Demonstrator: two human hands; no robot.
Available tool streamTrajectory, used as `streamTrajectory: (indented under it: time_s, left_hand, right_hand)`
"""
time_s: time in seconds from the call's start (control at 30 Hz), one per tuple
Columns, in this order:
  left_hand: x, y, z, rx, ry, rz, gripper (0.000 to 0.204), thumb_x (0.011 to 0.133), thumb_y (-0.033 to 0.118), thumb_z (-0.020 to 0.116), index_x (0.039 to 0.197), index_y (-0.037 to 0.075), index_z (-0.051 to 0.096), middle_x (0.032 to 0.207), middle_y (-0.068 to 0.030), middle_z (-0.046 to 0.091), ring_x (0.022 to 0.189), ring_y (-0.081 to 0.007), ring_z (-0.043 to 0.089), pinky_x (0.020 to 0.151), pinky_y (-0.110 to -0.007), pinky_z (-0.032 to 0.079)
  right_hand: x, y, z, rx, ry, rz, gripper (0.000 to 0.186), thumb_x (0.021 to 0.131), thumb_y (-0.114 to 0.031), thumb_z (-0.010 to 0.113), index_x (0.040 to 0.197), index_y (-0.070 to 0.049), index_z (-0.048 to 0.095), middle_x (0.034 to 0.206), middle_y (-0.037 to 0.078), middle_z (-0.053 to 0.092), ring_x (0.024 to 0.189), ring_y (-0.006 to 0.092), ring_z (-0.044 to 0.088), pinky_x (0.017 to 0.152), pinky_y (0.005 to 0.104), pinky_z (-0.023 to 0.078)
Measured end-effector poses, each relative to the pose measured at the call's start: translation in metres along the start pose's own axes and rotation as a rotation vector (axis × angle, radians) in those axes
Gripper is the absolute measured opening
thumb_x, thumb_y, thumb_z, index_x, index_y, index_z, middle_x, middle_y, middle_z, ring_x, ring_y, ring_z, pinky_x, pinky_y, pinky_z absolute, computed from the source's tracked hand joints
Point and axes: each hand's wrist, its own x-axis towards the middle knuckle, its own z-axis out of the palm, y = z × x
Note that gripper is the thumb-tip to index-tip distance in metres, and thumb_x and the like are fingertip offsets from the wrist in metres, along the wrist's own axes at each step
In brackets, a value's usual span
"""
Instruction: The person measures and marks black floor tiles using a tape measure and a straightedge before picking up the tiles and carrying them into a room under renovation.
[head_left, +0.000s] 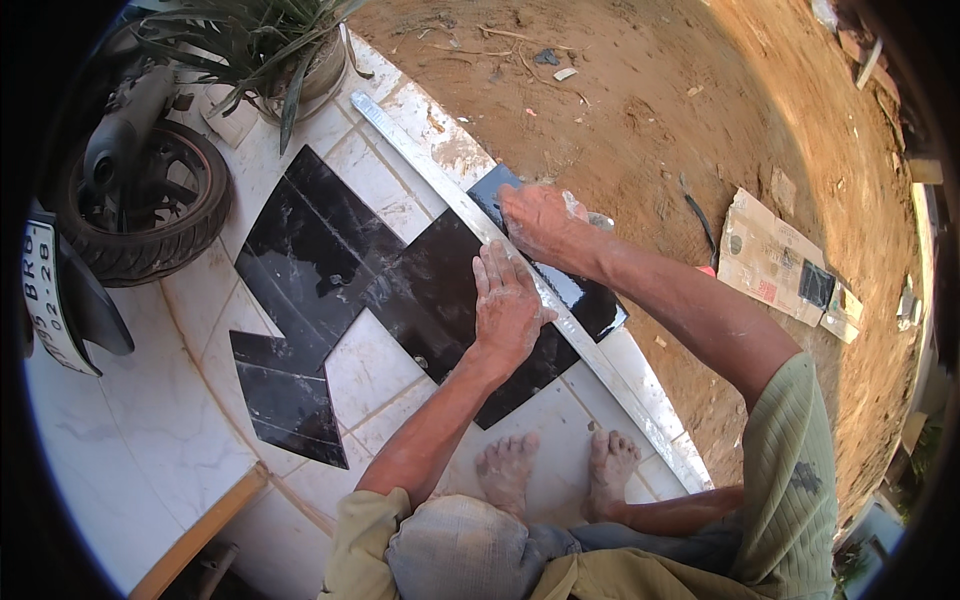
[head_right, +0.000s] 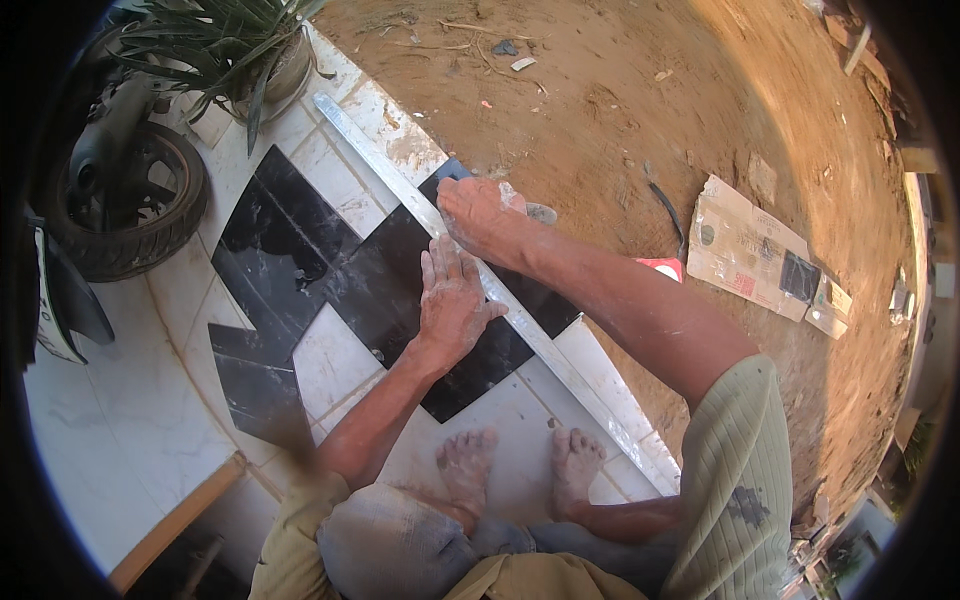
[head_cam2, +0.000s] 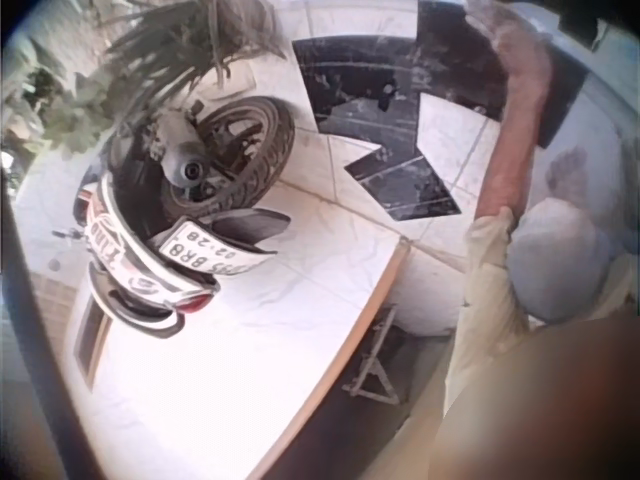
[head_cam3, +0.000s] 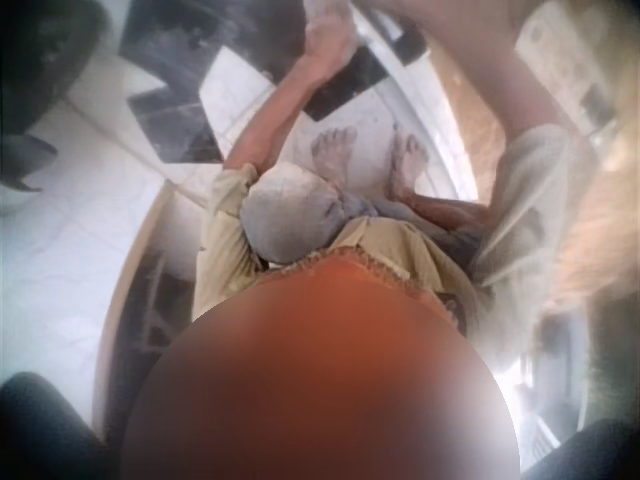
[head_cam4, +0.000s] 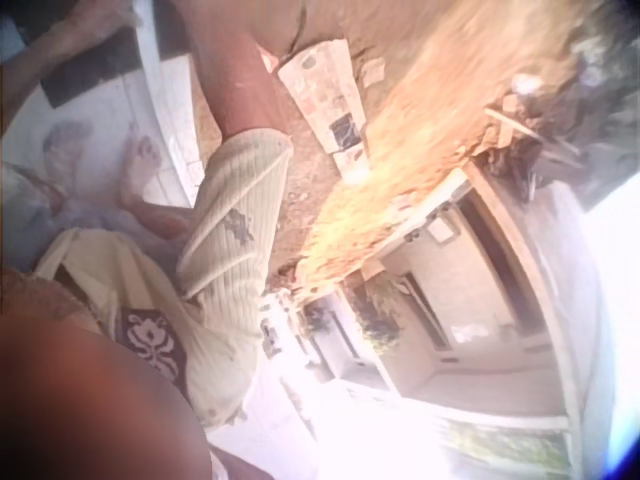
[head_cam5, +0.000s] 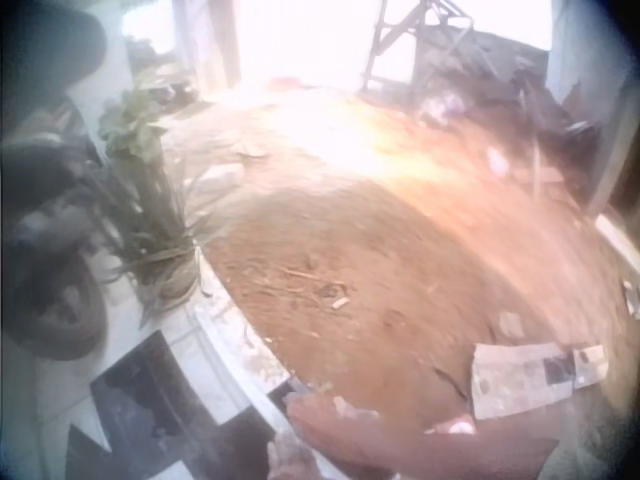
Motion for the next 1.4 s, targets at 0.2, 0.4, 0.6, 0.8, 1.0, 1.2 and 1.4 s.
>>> streamTrajectory:
  time_s: [0.2, 0.4, 0.6, 0.8, 1.0, 1.2, 1.4]
  left_hand:
    - [-0.001, 0.0, 0.001, -0.106, 0.011, 0.007, 0.093, 0.078, 0.038, 0.076, 0.135, -0.022, 0.034, 0.147, -0.0451, 0.017, 0.139, -0.057, 0.018, 0.116, -0.058, 0.015]
    - [-0.003, -0.003, 0.004, -0.201, 0.069, 0.02, 0.092, 0.075, 0.034, 0.079, 0.132, -0.023, 0.034, 0.146, -0.0454, 0.016, 0.138, -0.0582, 0.02, 0.115, -0.058, 0.02]
    - [-0.002, -0.002, 0.006, -0.158, 0.081, 0.031, 0.093, 0.074, 0.035, 0.079, 0.131, -0.023, 0.035, 0.145, -0.0454, 0.019, 0.138, -0.0577, 0.021, 0.114, -0.057, 0.024]
    - [-0.007, -0.006, 0.009, -0.146, 0.024, 0.002, 0.093, 0.078, 0.033, 0.077, 0.136, -0.022, 0.029, 0.143, -0.0444, 0.023, 0.137, -0.0579, 0.021, 0.114, -0.056, 0.024]
    - [-0.005, -0.01, 0.021, -0.046, 0.159, 0.035, 0.088, 0.076, 0.036, 0.078, 0.133, -0.019, 0.039, 0.144, -0.0419, 0.027, 0.138, -0.0542, 0.025, 0.114, -0.054, 0.026]
    - [-0.004, -0.002, 0.011, -0.036, 0.067, 0.007, 0.09, 0.078, 0.038, 0.077, 0.134, -0.02, 0.037, 0.145, -0.0426, 0.024, 0.139, -0.0527, 0.025, 0.114, -0.053, 0.026]
    - [-0.003, -0.004, 0.01, -0.019, 0.015, 0.004, 0.093, 0.081, 0.044, 0.073, 0.137, -0.02, 0.034, 0.148, -0.0426, 0.019, 0.142, -0.0526, 0.017, 0.117, -0.053, 0.021]
  right_hand:
    - [0.041, 0.004, 0.022, 0.01, 0.061, 0.054, 0.015, 0.081, -0.011, 0.057, 0.085, 0.001, 0.064, 0.082, 0.022, 0.066, 0.082, 0.0403, 0.067, 0.068, 0.05, 0.055]
    - [0.052, 0.0, 0.033, -0.006, -0.011, 0.155, 0.015, 0.082, -0.012, 0.057, 0.084, -0.001, 0.067, 0.08, 0.021, 0.067, 0.078, 0.0394, 0.068, 0.068, 0.05, 0.056]
    - [0.054, 0.004, 0.031, -0.093, -0.045, -0.014, 0.018, 0.088, -0.017, 0.056, 0.095, -0.004, 0.067, 0.089, 0.018, 0.068, 0.089, 0.0369, 0.068, 0.07, 0.0524, 0.056]
    - [0.036, -0.008, 0.04, -0.127, -0.076, 0.003, 0.02, 0.087, -0.018, 0.059, 0.102, -0.009, 0.069, 0.095, 0.015, 0.068, 0.098, 0.0367, 0.066, 0.071, 0.0524, 0.056]
    - [-0.063, -0.003, 0.038, -0.116, -0.308, 0.023, 0.02, 0.078, -0.013, 0.07, 0.09, 0.002, 0.066, 0.081, 0.017, 0.069, 0.078, 0.0366, 0.069, 0.066, 0.0446, 0.057]
    - [-0.195, -0.02, 0.02, -0.248, -0.467, 0.037, 0.014, 0.083, -0.008, 0.054, 0.09, 0.005, 0.053, 0.081, 0.019, 0.061, 0.07, 0.032, 0.067, 0.058, 0.043, 0.056]
    - [-0.27, -0.015, -0.002, -0.315, -0.79, 0.056, 0.012, 0.084, -0.012, 0.056, 0.088, -0.001, 0.058, 0.085, 0.014, 0.058, 0.082, 0.026, 0.063, 0.067, 0.0402, 0.054]
